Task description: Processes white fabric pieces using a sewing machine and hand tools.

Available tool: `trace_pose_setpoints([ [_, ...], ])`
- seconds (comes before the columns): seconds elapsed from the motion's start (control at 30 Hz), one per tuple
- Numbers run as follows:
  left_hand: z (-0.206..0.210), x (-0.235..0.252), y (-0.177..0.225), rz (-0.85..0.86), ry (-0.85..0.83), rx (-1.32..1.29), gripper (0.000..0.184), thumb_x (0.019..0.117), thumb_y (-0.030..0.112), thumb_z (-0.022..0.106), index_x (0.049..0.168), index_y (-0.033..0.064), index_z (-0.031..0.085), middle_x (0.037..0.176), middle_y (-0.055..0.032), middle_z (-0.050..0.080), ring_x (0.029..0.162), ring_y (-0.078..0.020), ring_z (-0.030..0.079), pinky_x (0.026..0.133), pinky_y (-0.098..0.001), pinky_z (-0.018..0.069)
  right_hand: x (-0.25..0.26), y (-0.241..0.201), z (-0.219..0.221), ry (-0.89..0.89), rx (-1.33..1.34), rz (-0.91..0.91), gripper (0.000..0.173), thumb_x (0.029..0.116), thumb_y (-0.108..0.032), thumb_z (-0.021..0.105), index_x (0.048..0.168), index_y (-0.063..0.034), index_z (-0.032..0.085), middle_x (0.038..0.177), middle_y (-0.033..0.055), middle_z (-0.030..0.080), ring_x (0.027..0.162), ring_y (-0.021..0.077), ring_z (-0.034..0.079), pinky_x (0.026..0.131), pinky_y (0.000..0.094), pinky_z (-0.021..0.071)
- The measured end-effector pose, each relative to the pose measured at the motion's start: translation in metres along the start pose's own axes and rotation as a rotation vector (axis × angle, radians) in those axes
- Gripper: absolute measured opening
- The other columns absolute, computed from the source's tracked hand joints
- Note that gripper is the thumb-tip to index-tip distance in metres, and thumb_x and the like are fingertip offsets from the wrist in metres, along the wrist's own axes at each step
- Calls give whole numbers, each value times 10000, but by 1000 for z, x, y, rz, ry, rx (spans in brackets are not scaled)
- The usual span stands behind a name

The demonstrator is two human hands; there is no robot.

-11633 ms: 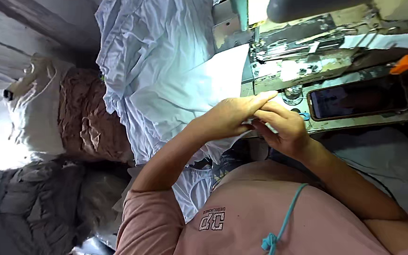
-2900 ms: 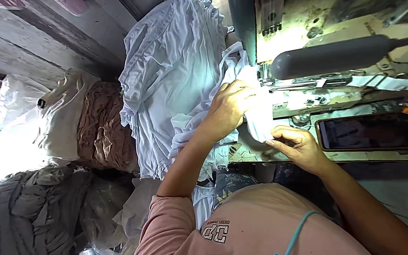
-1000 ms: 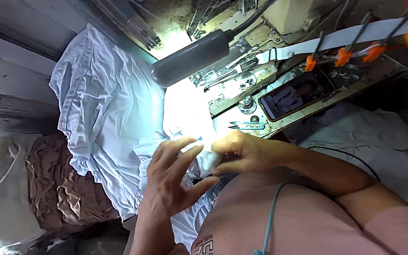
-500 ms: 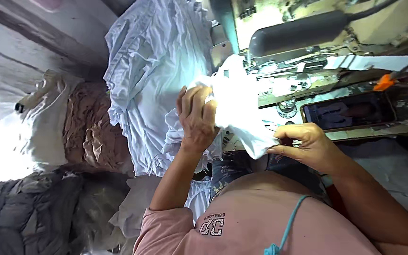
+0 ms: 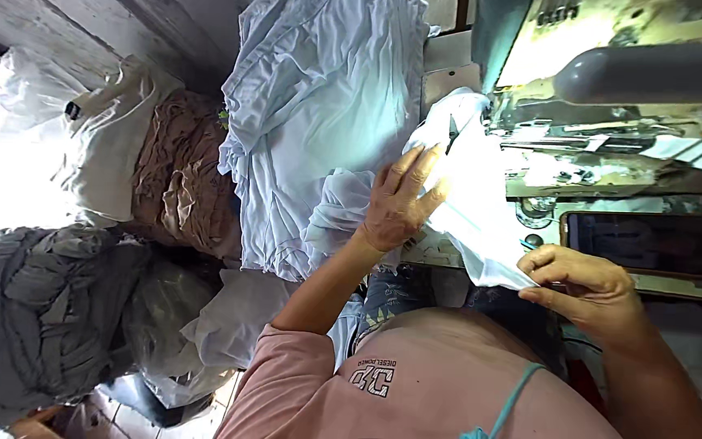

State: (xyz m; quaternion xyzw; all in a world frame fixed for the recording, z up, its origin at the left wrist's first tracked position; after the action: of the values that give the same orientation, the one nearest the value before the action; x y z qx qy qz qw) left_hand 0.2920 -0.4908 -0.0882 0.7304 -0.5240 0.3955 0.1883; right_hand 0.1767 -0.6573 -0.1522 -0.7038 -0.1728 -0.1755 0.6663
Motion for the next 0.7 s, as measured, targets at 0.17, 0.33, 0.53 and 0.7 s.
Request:
trace_pose_setpoints([
  [0.17, 3, 30, -15, 12, -131, 61, 275, 983, 53, 581, 1108, 186, 787, 1319, -160, 684, 1308, -363, 567, 1026, -472, 425, 14, 12, -1, 38, -99, -11, 132, 965, -226, 713, 916, -111, 756, 993, -43, 726, 873, -29, 665, 762, 127, 561],
  [0.33, 39, 49, -34, -63, -421, 43, 301, 936, -47, 563, 1062, 111, 786, 1351, -171, 658, 1329, -401, 550, 1023, -540, 445, 34, 22, -6, 82, -148, 10, 141, 958, -144, 684, 915, -25, 745, 950, -16, 713, 738, -27, 649, 665, 133, 568],
  [0.53, 59, 77, -65, -85, -395, -116, 268, 885, -95, 571, 1050, 16, 751, 1284, -204, 668, 1251, -407, 594, 974, -557, 481, 58, 23, -7, 149, -243, 0, 105, 933, -73, 672, 908, 10, 731, 970, 29, 698, 711, -14, 641, 639, 141, 567],
  [0.7, 67, 93, -83, -41, -342, -180, 311, 848, -128, 571, 1064, 10, 747, 1242, -207, 682, 1219, -394, 616, 1011, -516, 487, 79, 17, -7, 183, -290, -69, 110, 969, -77, 666, 963, 16, 725, 926, 29, 699, 710, -14, 639, 649, 138, 562],
])
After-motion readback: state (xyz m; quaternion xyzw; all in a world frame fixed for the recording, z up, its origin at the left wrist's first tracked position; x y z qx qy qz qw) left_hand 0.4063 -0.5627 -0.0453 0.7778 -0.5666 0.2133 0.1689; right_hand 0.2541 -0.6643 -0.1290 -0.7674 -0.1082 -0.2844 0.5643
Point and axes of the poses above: each hand's wrist, its own x-axis towards the middle knuckle, its own z-axis out of the palm, y = z × x, the point moved 9 cm from there along x, towards the middle knuckle
